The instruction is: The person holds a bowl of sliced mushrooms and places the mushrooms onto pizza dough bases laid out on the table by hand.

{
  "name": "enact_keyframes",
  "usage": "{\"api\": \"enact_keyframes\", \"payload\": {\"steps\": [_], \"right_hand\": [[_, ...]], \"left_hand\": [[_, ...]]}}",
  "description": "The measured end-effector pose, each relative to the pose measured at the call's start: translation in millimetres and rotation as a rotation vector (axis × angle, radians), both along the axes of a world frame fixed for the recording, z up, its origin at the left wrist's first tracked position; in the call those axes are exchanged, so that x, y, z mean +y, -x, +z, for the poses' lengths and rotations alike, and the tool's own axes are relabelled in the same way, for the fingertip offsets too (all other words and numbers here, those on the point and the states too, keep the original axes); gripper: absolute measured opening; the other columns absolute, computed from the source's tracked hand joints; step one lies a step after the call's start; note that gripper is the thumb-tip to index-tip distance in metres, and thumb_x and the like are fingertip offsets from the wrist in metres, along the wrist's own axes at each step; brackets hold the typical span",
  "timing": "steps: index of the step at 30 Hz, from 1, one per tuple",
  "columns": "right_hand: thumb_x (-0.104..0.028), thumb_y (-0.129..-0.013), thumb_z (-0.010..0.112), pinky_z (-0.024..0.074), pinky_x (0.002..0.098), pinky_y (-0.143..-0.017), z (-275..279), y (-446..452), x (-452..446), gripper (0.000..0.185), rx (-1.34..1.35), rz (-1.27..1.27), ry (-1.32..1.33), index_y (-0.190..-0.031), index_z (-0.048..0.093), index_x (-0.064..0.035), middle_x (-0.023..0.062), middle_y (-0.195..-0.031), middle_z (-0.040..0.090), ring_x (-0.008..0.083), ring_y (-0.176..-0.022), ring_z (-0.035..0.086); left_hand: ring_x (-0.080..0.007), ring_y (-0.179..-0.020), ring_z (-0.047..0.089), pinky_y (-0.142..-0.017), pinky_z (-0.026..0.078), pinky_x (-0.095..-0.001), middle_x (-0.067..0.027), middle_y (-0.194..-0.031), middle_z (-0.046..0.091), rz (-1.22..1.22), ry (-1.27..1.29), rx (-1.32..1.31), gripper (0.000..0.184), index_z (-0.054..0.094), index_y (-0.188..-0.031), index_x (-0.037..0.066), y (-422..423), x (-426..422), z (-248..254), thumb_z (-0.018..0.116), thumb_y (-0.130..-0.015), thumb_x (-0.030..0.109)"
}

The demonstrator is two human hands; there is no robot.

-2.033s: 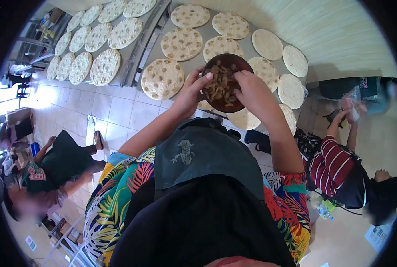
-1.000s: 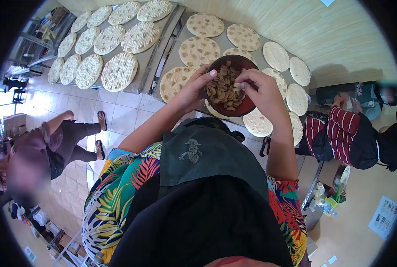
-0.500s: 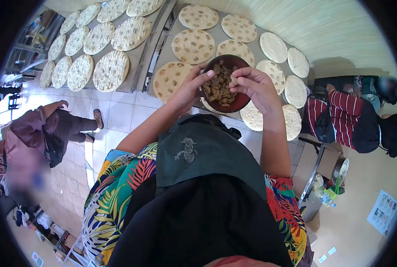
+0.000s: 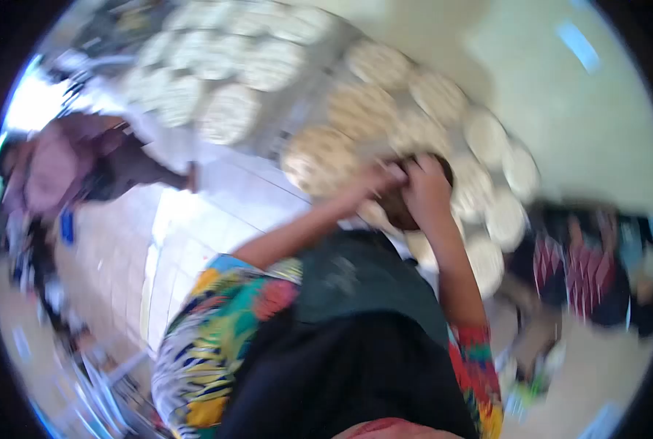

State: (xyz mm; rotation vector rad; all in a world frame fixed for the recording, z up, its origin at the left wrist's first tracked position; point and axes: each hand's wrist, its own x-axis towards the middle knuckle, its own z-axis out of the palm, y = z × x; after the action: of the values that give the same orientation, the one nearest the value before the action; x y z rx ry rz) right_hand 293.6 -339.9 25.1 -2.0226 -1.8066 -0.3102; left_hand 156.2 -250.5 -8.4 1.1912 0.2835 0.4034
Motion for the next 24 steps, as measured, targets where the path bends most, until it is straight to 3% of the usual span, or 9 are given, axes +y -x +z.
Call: {"api": "enact_keyframes", "payload": {"steps": [1,3,5,7,9,11,12,15,24], "right_hand": [[-0.01,-0.071,0.061,0.0473,0.0433,-0.078,0.1,10.1,1.9,0.023,0.008,0.014,-0.038,-0.093,0.067,-0.0069,0.0136,-0.092,0.06,0.0337,-0.089,0.057],[-0.012,-0.075,0.06,0.0469,0.0426,-0.081,0.3,27.8,-1.3,0.023,0.016,0.067,0.061,-0.095,0.068,-0.0055,0.0145,-0.097,0.061,0.0335,-0.093,0.058],[-0.008,-0.077,0.058,0.043,0.0447,-0.088,-13.0,47.0,-13.7,0.024,0.024,0.093,0.036,-0.099,0.066,-0.0006,0.0205,-0.108,0.058,0.0393,-0.102,0.052],[-0.003,-0.075,0.058,0.0405,0.0463,-0.092,14.1,87.3,-35.6,0.023,0.081,0.13,0.17,-0.096,0.063,0.0035,0.0223,-0.109,0.055,0.0402,-0.104,0.05],[-0.001,-0.075,0.058,0.042,0.045,-0.09,36.9,24.6,-16.4,0.02,0.077,0.233,0.116,-0.095,0.062,0.0041,0.0202,-0.104,0.057,0.0387,-0.101,0.052],[0.001,-0.077,0.058,0.0444,0.0411,-0.086,29.5,-0.5,-11.1,0.018,0.516,0.291,0.129,-0.094,0.061,0.004,0.0176,-0.097,0.059,0.0353,-0.094,0.056],[0.0,-0.082,0.057,0.0467,0.0339,-0.078,34.0,-2.1,-12.1,0.013,0.59,0.34,0.089,-0.094,0.061,0.0045,0.0157,-0.091,0.06,0.0295,-0.083,0.061],[0.002,-0.081,0.056,0.0462,0.0345,-0.078,29.4,-4.9,-15.9,0.015,0.839,0.268,0.085,-0.095,0.06,0.0055,0.0154,-0.093,0.06,0.0268,-0.085,0.061],[-0.004,-0.075,0.052,0.0416,0.0461,-0.081,22.2,17.9,-18.9,0.019,0.124,0.567,0.393,-0.089,0.063,0.0031,0.0216,-0.095,0.058,0.0392,-0.093,0.053]], "left_hand": [[-0.0145,-0.093,0.058,-0.073,0.049,-0.032,-0.0054,-0.101,0.063,0.012,-0.063,0.144,0.068,0.05,-0.13,0.011,6.4,1.7,-6.5,0.062,-0.081,0.056],[-0.0156,-0.094,0.057,-0.068,0.049,-0.0331,-0.004,-0.107,0.061,0.12,-0.057,0.049,0.073,0.05,-0.131,0.013,18.8,-9.7,-22.7,0.063,-0.078,0.062],[-0.0204,-0.114,0.048,-0.082,0.046,-0.0357,-0.0085,-0.128,0.049,0.128,0.17,0.106,0.077,0.042,-0.137,0.014,50.6,-26.8,-19.6,0.067,-0.078,0.057],[-0.0249,-0.119,0.047,-0.087,0.048,-0.0415,-0.0115,-0.13,0.044,0.126,0.227,0.088,0.078,0.037,-0.138,0.016,79.7,-44.2,-18.8,0.066,-0.079,0.057],[-0.0269,-0.122,0.045,-0.09,0.047,-0.0446,-0.0128,-0.131,0.045,0.154,0.255,0.154,0.078,0.037,-0.139,0.016,28.1,-26.5,3.6,0.066,-0.079,0.056],[-0.0292,-0.122,0.045,-0.087,0.049,-0.046,-0.0154,-0.131,0.043,0.172,0.266,0.163,0.081,0.035,-0.139,0.014,8.1,-18.1,-20.2,0.066,-0.078,0.058],[-0.0315,-0.122,0.044,-0.084,0.051,-0.0474,-0.0179,-0.132,0.041,0.188,0.265,0.168,0.085,0.033,-0.139,0.012,8.8,-19.3,-21.1,0.065,-0.077,0.061],[-0.0325,-0.123,0.044,-0.086,0.05,-0.0486,-0.0199,-0.133,0.04,0.23,0.286,0.158,0.085,0.033,-0.139,0.012,16.8,-29.5,-20.6,0.065,-0.077,0.06],[-0.0295,-0.125,0.042,-0.09,0.047,-0.0487,-0.0143,-0.136,0.04,0.279,0.297,0.216,0.086,0.035,-0.139,0.012,29.6,-57.9,-7.4,0.064,-0.076,0.062]]}}
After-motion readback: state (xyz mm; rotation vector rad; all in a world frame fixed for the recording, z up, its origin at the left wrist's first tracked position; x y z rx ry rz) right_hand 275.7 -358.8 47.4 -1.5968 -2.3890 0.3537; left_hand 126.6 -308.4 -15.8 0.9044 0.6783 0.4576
